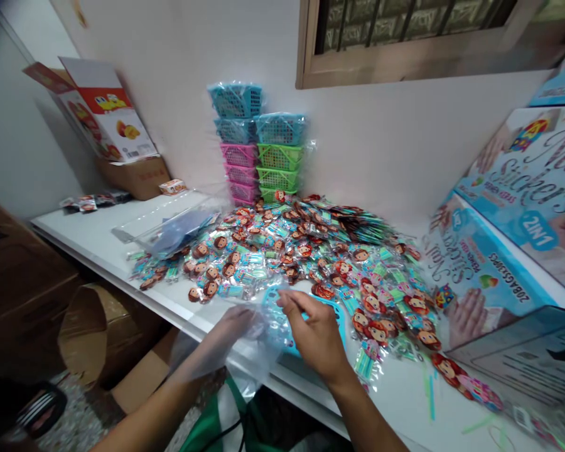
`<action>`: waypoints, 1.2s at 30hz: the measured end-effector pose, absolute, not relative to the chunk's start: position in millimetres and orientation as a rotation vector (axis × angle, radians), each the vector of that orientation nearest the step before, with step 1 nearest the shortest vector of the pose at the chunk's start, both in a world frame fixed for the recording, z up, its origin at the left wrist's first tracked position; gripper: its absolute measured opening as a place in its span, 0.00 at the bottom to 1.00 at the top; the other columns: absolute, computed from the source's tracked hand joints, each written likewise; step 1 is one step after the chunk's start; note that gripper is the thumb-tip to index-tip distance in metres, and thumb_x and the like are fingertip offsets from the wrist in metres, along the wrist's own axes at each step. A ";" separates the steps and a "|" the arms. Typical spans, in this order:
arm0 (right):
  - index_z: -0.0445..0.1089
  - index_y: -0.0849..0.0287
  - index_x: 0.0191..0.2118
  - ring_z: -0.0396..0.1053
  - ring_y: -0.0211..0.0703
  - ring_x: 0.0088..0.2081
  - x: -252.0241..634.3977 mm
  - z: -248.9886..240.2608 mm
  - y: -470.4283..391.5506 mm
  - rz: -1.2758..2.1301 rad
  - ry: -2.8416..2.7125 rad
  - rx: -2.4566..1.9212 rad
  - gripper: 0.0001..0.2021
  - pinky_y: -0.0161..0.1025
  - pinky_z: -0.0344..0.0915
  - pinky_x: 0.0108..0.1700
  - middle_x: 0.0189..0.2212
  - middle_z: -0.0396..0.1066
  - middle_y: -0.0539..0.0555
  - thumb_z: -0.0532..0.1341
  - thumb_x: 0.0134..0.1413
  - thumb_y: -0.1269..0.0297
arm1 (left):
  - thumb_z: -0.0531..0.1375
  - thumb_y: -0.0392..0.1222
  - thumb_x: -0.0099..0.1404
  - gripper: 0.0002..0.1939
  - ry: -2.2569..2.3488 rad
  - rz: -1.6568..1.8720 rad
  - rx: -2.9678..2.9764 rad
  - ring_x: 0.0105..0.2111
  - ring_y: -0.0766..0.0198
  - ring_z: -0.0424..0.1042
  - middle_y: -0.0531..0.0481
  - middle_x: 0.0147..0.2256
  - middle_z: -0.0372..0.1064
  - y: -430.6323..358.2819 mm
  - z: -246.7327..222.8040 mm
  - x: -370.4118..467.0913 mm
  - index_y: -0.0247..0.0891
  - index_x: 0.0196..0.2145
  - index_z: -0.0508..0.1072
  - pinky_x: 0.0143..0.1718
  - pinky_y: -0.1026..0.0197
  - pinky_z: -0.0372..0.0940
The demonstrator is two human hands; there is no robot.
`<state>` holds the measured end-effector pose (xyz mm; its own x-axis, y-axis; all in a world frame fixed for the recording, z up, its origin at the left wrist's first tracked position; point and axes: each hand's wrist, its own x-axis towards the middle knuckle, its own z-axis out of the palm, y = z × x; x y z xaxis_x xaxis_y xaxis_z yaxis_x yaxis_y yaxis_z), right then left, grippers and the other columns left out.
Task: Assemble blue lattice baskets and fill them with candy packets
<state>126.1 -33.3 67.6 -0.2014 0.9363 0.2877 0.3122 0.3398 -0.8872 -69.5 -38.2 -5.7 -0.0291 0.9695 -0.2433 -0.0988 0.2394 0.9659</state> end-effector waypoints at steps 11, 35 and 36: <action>0.75 0.58 0.44 0.73 0.45 0.35 126.9 81.0 -23.5 1.063 -1.714 -1.205 0.18 0.40 0.69 0.38 0.33 0.76 0.53 0.57 0.57 0.52 | 0.61 0.70 0.46 0.41 1.049 1.353 0.580 0.48 0.46 0.71 0.38 0.51 0.70 -68.4 65.5 -100.5 0.40 0.51 0.68 0.45 0.50 0.64; 0.75 0.57 0.42 0.72 0.47 0.38 116.0 115.9 6.6 0.880 -2.338 -0.982 0.17 0.41 0.67 0.41 0.36 0.76 0.51 0.52 0.61 0.55 | 0.69 0.43 0.47 0.07 1.343 1.212 1.309 0.27 0.62 0.70 0.50 0.25 0.74 -54.9 98.4 -136.9 0.39 0.23 0.78 0.33 0.61 0.63; 0.76 0.58 0.37 0.71 0.44 0.34 115.7 114.5 5.8 0.910 -2.344 -0.975 0.17 0.39 0.66 0.37 0.31 0.75 0.49 0.51 0.62 0.56 | 0.69 0.42 0.47 0.07 1.339 1.186 1.322 0.28 0.62 0.70 0.50 0.26 0.74 -56.6 97.5 -139.9 0.39 0.24 0.78 0.34 0.61 0.63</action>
<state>115.7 5.8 114.5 -0.6539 0.7431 0.1424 0.4524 0.5349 -0.7136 -139.9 -56.6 97.5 -0.0393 0.9987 0.0314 0.1518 -0.0251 0.9881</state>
